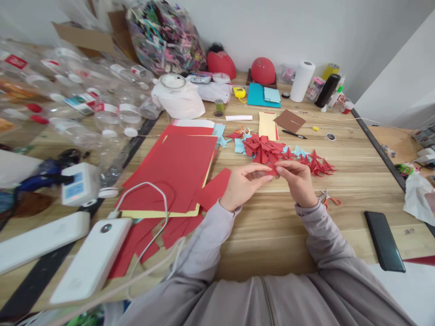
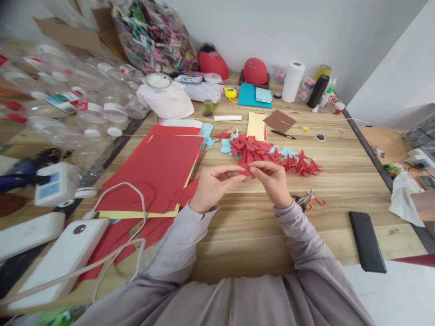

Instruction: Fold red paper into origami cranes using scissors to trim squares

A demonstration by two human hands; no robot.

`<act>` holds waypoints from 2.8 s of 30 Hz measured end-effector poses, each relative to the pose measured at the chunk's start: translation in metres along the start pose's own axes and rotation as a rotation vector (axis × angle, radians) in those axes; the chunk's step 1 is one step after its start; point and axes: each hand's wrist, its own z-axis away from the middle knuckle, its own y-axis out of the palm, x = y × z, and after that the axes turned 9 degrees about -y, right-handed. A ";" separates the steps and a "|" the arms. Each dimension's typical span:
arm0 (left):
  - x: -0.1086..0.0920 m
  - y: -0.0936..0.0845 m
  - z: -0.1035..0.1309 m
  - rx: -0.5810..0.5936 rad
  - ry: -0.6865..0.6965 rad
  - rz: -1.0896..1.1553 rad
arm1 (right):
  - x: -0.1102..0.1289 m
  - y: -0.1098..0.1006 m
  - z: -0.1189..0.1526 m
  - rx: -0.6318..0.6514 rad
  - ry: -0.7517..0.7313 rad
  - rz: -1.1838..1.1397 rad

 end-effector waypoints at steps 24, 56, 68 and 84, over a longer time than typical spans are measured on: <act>0.003 0.005 0.001 -0.076 0.007 0.047 | 0.002 0.001 0.000 0.028 0.059 -0.016; 0.002 0.000 0.000 0.033 0.041 -0.076 | 0.004 0.003 0.001 0.014 0.091 0.020; 0.000 0.001 0.000 0.043 -0.185 0.083 | 0.003 0.003 0.003 0.079 0.044 0.102; 0.004 0.015 0.002 -0.064 -0.184 0.265 | 0.005 0.002 0.002 0.028 0.051 0.052</act>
